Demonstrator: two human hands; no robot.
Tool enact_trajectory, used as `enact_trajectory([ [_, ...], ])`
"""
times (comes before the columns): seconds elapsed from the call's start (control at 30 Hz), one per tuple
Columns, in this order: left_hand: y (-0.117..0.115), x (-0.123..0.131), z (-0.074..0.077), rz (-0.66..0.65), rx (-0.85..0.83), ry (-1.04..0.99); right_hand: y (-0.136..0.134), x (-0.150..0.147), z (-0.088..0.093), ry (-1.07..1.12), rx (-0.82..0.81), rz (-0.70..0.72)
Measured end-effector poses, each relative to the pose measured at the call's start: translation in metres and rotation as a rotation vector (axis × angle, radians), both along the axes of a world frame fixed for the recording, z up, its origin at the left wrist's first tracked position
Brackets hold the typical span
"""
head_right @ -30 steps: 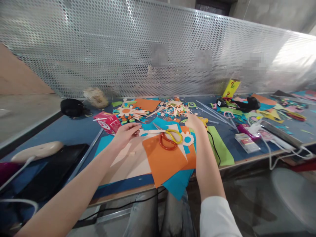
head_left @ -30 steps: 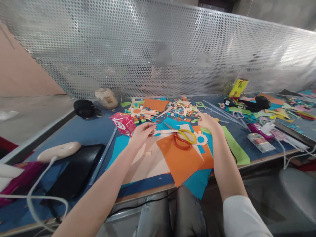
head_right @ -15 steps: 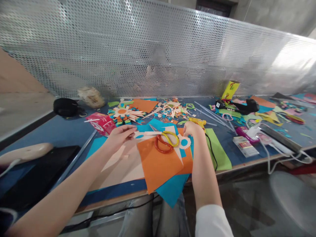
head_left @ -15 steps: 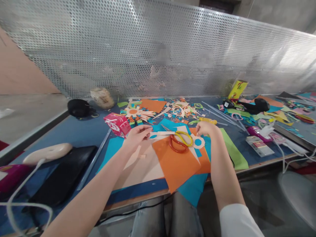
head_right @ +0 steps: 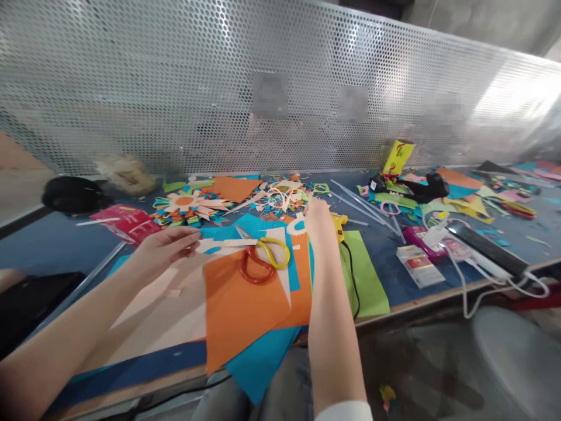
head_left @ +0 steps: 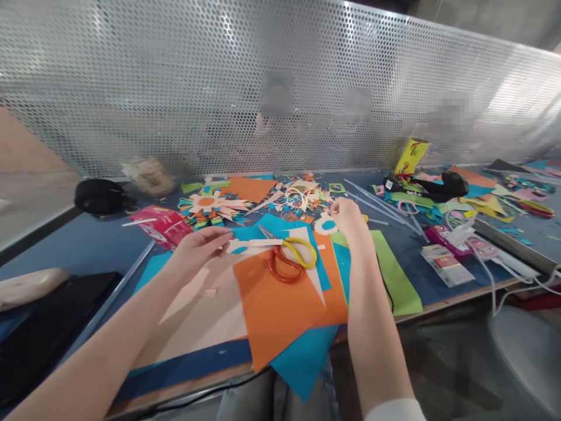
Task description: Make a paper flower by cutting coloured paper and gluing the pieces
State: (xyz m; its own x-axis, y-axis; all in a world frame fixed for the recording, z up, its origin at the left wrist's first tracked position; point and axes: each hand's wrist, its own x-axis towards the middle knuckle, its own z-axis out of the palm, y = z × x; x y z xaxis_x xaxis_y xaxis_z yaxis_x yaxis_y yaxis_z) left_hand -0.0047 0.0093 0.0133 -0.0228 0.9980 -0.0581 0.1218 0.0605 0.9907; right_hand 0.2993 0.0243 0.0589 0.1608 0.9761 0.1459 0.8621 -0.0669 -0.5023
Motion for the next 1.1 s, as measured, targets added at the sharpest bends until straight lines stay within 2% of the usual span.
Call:
enact_trajectory([
  [0.1, -0.003, 0.004, 0.0, -0.03, 0.009, 0.019, 0.008, -0.011, -0.008, 0.174, 0.26, 0.155],
  [0.17, -0.006, 0.008, 0.001, -0.041, 0.023, 0.026, 0.012, -0.022, -0.014, 0.321, 0.326, 0.257],
  [0.4, -0.016, 0.017, 0.006, -0.149, 0.074, -0.018, 0.013, -0.057, -0.016, 0.768, 0.233, 0.475],
  [0.57, -0.016, 0.017, 0.001, -0.151, 0.103, -0.048, 0.014, -0.069, -0.017, 0.963, 0.17, 0.457],
  [0.7, -0.016, 0.015, -0.002, -0.139, 0.093, -0.07, 0.014, -0.076, -0.023, 1.029, 0.085, 0.42],
  [0.8, -0.017, 0.016, -0.002, -0.156, 0.076, -0.073, 0.01, -0.083, -0.026, 1.054, 0.014, 0.463],
  [1.1, -0.019, 0.017, 0.004, -0.141, 0.045, -0.12, 0.0, -0.091, -0.025, 0.906, 0.028, 0.609],
])
